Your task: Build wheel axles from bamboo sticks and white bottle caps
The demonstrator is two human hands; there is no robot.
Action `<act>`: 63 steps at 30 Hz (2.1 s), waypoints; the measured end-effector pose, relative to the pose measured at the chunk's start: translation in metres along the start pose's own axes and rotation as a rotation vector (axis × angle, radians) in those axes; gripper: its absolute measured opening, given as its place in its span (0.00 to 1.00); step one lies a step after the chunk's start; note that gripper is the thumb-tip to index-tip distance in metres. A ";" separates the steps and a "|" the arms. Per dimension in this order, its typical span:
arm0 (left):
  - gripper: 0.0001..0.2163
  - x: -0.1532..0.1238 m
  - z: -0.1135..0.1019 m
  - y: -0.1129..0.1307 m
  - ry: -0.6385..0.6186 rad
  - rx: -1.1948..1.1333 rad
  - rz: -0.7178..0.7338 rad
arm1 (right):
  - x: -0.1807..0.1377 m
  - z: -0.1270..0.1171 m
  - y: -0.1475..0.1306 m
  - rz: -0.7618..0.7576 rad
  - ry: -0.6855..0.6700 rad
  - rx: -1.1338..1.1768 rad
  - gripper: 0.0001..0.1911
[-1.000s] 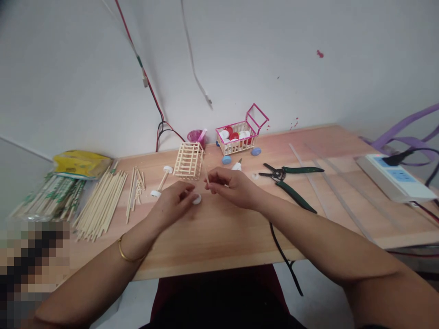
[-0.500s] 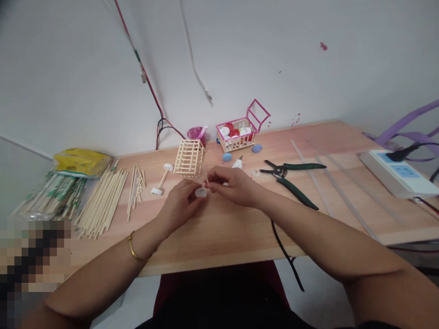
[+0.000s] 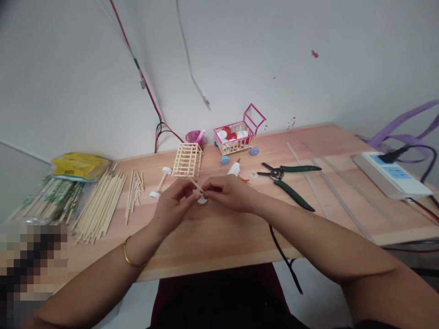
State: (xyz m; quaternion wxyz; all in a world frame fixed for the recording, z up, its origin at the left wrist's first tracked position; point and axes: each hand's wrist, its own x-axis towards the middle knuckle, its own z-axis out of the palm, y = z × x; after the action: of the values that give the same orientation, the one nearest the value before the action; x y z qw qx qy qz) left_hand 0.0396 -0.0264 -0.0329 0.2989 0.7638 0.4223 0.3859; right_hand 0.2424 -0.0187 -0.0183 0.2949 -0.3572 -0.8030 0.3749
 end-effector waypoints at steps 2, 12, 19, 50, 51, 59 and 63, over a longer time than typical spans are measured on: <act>0.09 -0.001 0.001 0.004 -0.005 -0.142 -0.027 | -0.001 0.004 -0.002 -0.046 -0.034 -0.125 0.07; 0.07 0.001 -0.004 0.001 0.134 -0.180 -0.128 | -0.020 -0.041 -0.009 0.406 0.080 -0.932 0.23; 0.07 -0.001 -0.009 -0.004 0.124 0.066 -0.020 | -0.021 -0.041 0.018 0.459 -0.106 -0.917 0.16; 0.10 0.003 -0.008 -0.004 0.163 -0.213 -0.060 | -0.012 -0.057 0.003 0.424 0.000 0.159 0.09; 0.10 0.003 -0.009 -0.003 0.186 -0.214 -0.082 | -0.012 -0.058 0.003 0.422 0.005 0.159 0.09; 0.17 0.024 0.001 0.020 0.047 -0.377 -0.393 | -0.015 -0.060 0.003 0.343 0.006 0.268 0.11; 0.10 0.046 0.012 0.036 -0.069 -0.720 -0.529 | -0.014 -0.060 0.001 0.316 0.023 0.305 0.10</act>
State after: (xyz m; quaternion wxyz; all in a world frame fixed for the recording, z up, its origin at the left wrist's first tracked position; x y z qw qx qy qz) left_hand 0.0804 -0.0043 0.0045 0.6481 0.4890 0.4318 0.3930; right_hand 0.2956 -0.0062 0.0113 0.2925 -0.4341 -0.6676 0.5295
